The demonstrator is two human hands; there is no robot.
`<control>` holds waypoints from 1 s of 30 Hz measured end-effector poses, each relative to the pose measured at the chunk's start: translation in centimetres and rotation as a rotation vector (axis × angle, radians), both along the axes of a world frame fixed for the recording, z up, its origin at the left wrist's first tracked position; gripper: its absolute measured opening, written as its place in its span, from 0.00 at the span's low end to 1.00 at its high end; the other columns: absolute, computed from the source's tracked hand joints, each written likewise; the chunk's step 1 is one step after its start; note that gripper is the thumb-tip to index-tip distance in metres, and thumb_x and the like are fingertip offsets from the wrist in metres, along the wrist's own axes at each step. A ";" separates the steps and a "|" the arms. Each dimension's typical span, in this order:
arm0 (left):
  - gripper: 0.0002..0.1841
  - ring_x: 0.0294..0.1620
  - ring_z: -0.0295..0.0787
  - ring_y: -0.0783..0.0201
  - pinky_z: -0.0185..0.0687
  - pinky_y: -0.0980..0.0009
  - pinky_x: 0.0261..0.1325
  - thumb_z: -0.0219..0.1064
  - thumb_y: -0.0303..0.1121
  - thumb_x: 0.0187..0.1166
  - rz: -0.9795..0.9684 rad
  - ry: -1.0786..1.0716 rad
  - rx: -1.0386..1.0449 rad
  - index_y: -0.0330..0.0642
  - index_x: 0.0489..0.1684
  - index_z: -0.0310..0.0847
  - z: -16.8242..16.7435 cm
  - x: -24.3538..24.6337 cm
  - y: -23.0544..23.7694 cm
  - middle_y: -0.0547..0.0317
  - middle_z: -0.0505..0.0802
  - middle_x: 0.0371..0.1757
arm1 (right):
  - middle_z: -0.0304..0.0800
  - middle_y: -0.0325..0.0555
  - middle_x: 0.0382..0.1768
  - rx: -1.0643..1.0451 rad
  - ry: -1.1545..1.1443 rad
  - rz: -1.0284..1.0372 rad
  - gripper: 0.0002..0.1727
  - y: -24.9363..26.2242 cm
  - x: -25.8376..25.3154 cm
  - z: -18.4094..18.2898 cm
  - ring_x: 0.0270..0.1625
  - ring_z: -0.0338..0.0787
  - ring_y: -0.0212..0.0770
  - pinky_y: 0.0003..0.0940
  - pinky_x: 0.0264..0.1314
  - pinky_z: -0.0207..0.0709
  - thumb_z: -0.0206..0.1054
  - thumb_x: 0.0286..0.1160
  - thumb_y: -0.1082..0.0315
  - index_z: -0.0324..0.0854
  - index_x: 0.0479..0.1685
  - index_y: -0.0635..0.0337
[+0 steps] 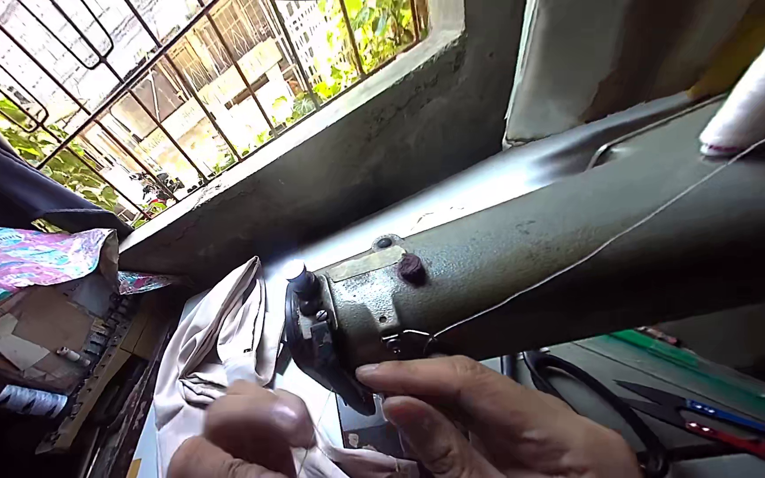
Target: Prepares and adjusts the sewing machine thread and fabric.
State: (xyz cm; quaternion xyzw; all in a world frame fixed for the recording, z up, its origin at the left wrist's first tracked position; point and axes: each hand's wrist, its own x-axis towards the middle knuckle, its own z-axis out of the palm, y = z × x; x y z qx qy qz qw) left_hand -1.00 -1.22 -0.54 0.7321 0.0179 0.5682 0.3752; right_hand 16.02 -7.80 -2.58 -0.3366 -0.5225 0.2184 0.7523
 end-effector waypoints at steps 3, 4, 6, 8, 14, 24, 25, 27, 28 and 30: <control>0.08 0.54 0.91 0.68 0.85 0.70 0.60 0.69 0.29 0.80 -0.153 0.100 -0.109 0.48 0.53 0.86 -1.5 0.1 -0.5 0.62 0.95 0.49 | 0.91 0.39 0.37 -0.016 0.062 0.165 0.13 -1.0 1.2 0.4 0.34 0.84 0.22 0.18 0.35 0.80 0.67 0.84 0.68 0.88 0.57 0.67; 0.08 0.55 0.90 0.71 0.84 0.73 0.62 0.69 0.28 0.80 -0.052 0.175 -0.075 0.48 0.52 0.86 -2.4 0.3 -0.6 0.65 0.94 0.49 | 0.90 0.37 0.37 -0.009 0.082 0.230 0.13 -1.3 1.7 0.6 0.34 0.84 0.22 0.18 0.36 0.81 0.66 0.85 0.67 0.87 0.58 0.65; 0.08 0.54 0.90 0.72 0.87 0.74 0.61 0.70 0.24 0.75 0.194 0.271 0.014 0.46 0.47 0.85 -4.3 0.7 -0.4 0.64 0.94 0.47 | 0.90 0.37 0.41 0.004 0.106 0.349 0.14 -2.0 2.5 1.1 0.35 0.86 0.25 0.21 0.37 0.83 0.66 0.85 0.63 0.87 0.60 0.62; 0.06 0.49 0.91 0.70 0.89 0.72 0.56 0.72 0.23 0.72 0.360 0.341 0.083 0.41 0.42 0.86 -5.9 0.7 0.4 0.60 0.94 0.43 | 0.90 0.39 0.48 0.033 0.078 0.421 0.16 -2.4 3.2 1.6 0.37 0.89 0.29 0.24 0.38 0.86 0.66 0.85 0.60 0.87 0.61 0.60; 0.03 0.40 0.92 0.70 0.91 0.71 0.44 0.70 0.30 0.76 0.484 0.353 -0.066 0.43 0.40 0.88 -7.0 -1.7 2.0 0.64 0.95 0.39 | 0.89 0.42 0.61 0.109 -0.044 0.426 0.18 -3.1 4.6 3.6 0.46 0.94 0.39 0.32 0.49 0.91 0.69 0.81 0.54 0.85 0.64 0.52; 0.07 0.36 0.92 0.74 0.89 0.71 0.55 0.64 0.40 0.87 -0.081 -0.051 -0.292 0.52 0.52 0.85 -3.7 -6.0 -3.6 0.68 0.93 0.34 | 0.90 0.41 0.59 0.048 -0.135 0.242 0.18 -3.1 5.2 4.3 0.39 0.91 0.33 0.25 0.40 0.88 0.68 0.82 0.52 0.87 0.63 0.49; 0.08 0.36 0.91 0.74 0.89 0.75 0.47 0.64 0.37 0.87 -0.169 0.054 -0.279 0.47 0.54 0.84 -4.4 -4.9 -4.3 0.63 0.94 0.38 | 0.90 0.41 0.58 0.045 -0.142 0.250 0.18 -2.9 5.2 4.3 0.39 0.91 0.32 0.25 0.39 0.87 0.68 0.82 0.51 0.87 0.63 0.48; 0.07 0.32 0.87 0.67 0.85 0.72 0.39 0.64 0.27 0.84 -0.193 0.281 -0.152 0.32 0.49 0.82 -6.1 -1.3 -4.4 0.51 0.90 0.34 | 0.90 0.42 0.59 0.043 -0.152 0.271 0.19 -2.6 5.2 4.5 0.43 0.92 0.35 0.28 0.43 0.88 0.67 0.82 0.52 0.86 0.64 0.49; 0.07 0.31 0.87 0.66 0.85 0.71 0.37 0.65 0.27 0.83 -0.147 0.370 -0.106 0.31 0.47 0.83 -7.1 0.5 -3.8 0.50 0.90 0.33 | 0.91 0.44 0.60 0.034 -0.162 0.270 0.19 -2.5 5.1 4.7 0.46 0.93 0.38 0.31 0.47 0.90 0.68 0.82 0.52 0.86 0.65 0.50; 0.07 0.37 0.90 0.65 0.88 0.67 0.45 0.68 0.30 0.80 -0.004 0.525 -0.098 0.36 0.48 0.86 -8.4 2.6 -1.7 0.54 0.92 0.37 | 0.90 0.44 0.63 -0.004 -0.193 0.246 0.21 -2.4 4.7 5.0 0.52 0.94 0.41 0.35 0.55 0.91 0.70 0.80 0.51 0.85 0.66 0.49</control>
